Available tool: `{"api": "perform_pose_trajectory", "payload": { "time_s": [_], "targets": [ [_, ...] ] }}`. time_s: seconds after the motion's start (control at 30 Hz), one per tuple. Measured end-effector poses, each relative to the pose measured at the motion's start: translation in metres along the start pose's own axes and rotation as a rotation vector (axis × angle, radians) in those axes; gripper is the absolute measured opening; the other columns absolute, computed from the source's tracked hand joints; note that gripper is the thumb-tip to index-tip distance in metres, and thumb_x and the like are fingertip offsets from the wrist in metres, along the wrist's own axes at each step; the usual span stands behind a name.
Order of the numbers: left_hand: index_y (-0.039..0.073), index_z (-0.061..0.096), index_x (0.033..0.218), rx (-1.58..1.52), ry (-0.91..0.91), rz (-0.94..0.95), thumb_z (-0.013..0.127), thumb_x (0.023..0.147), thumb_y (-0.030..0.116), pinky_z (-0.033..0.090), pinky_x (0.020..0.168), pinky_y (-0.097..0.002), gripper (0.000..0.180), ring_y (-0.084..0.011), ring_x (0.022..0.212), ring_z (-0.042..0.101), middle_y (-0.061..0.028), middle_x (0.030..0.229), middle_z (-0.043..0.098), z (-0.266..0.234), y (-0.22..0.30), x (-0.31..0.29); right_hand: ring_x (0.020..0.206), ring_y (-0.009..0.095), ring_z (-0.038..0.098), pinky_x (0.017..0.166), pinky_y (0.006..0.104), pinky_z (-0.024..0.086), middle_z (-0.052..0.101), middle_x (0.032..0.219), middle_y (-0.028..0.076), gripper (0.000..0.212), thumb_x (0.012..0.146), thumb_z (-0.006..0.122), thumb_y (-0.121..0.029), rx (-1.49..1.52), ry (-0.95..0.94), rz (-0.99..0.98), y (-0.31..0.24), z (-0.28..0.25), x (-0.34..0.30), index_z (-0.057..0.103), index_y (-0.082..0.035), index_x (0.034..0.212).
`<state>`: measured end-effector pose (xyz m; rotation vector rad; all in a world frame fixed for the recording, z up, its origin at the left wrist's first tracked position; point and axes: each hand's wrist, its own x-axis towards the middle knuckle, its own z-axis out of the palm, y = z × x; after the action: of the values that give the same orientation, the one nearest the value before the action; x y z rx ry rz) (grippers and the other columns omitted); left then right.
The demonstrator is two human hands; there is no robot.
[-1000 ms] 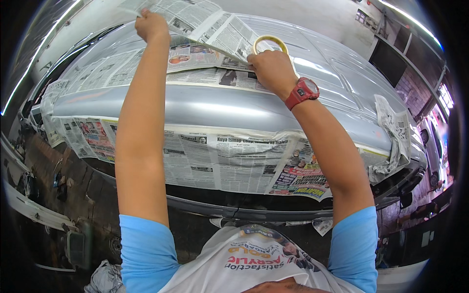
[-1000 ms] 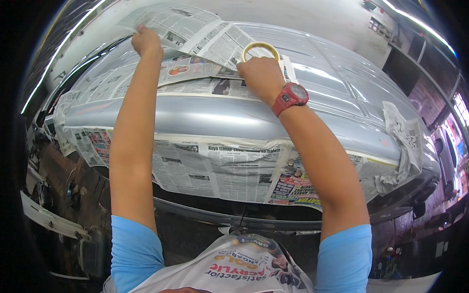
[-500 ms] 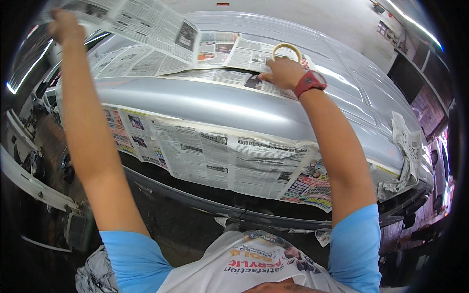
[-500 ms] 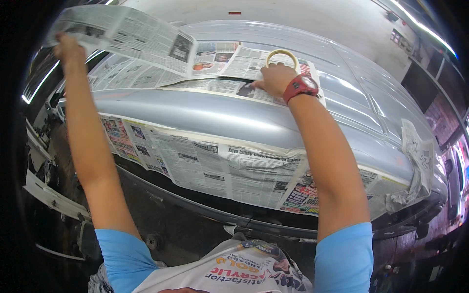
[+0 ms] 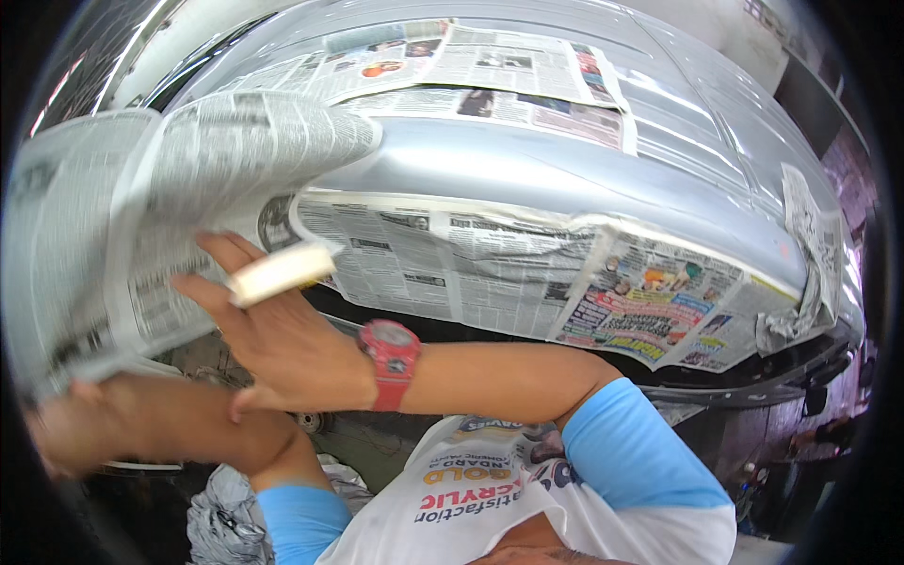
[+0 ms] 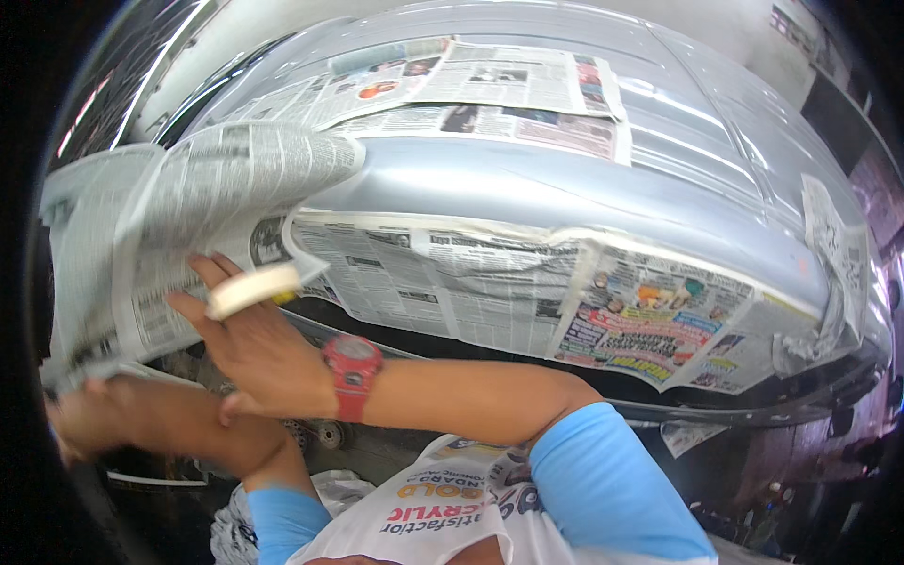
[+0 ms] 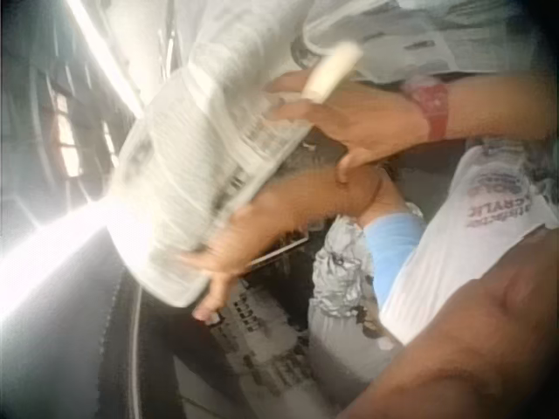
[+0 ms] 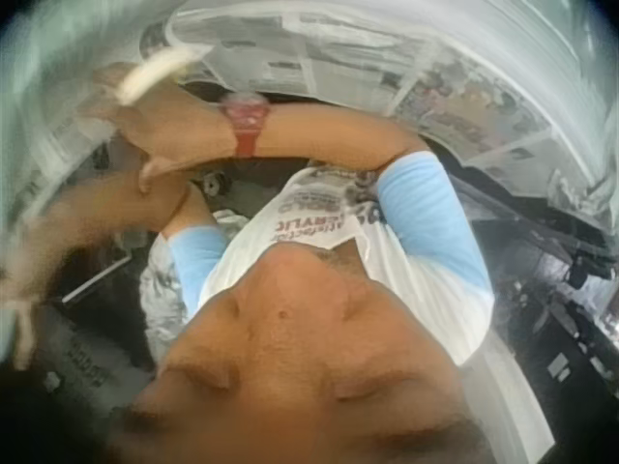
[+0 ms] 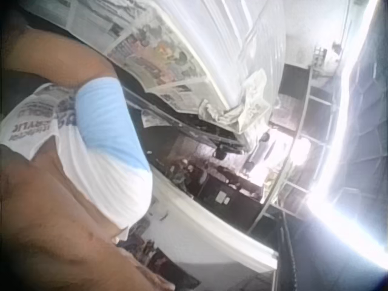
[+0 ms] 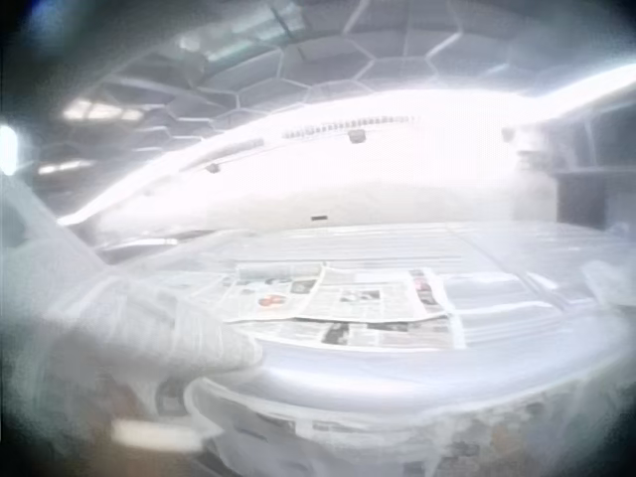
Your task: The person tapes sheets of newspaper onto the hood of a silver car using masking tape. They smooth the paper and apply tape along the edges to secure the coverage.
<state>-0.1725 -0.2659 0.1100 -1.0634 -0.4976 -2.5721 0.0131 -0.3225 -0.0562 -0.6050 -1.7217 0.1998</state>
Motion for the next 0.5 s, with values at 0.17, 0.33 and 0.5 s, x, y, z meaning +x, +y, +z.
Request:
{"api": "perform_pose_trajectory", "payload": {
  "time_s": [0.17,0.33,0.5],
  "targets": [
    [-0.005,0.065,0.144,0.049,-0.002,0.007,0.061,0.104,0.004,0.053,0.12,-0.0576,0.041,-0.0461,0.141,0.059,-0.0322,0.154,0.056,-0.066,0.091,-0.059,0.16,0.055,0.034,0.123,0.0666,0.036,0.029,0.175,0.031,0.091,0.078,0.096,-0.035,-0.033,0.023,0.117,-0.005,0.003,-0.087,0.051,-0.013,0.154],
    [-0.004,0.067,0.145,-0.028,-0.065,-0.181,0.06,0.1,-0.004,0.045,0.129,-0.0605,0.045,-0.0488,0.148,0.054,-0.0309,0.16,0.054,-0.08,0.139,-0.097,0.155,0.052,0.041,0.124,0.0651,0.036,0.039,0.168,0.029,0.065,0.087,0.092,-0.036,-0.097,0.15,0.197,-0.004,-0.005,-0.14,0.062,-0.011,0.139],
    [-0.01,0.062,0.151,-0.325,-0.18,-0.295,0.061,0.104,0.005,0.042,0.132,-0.0595,0.05,-0.0472,0.15,0.056,-0.0299,0.157,0.059,-0.075,0.167,-0.106,0.156,0.054,0.037,0.123,0.0666,0.034,0.037,0.167,0.029,0.077,0.076,0.099,-0.037,-0.038,0.429,0.103,-0.011,-0.023,-0.136,0.056,-0.016,0.137]
  ]
}}
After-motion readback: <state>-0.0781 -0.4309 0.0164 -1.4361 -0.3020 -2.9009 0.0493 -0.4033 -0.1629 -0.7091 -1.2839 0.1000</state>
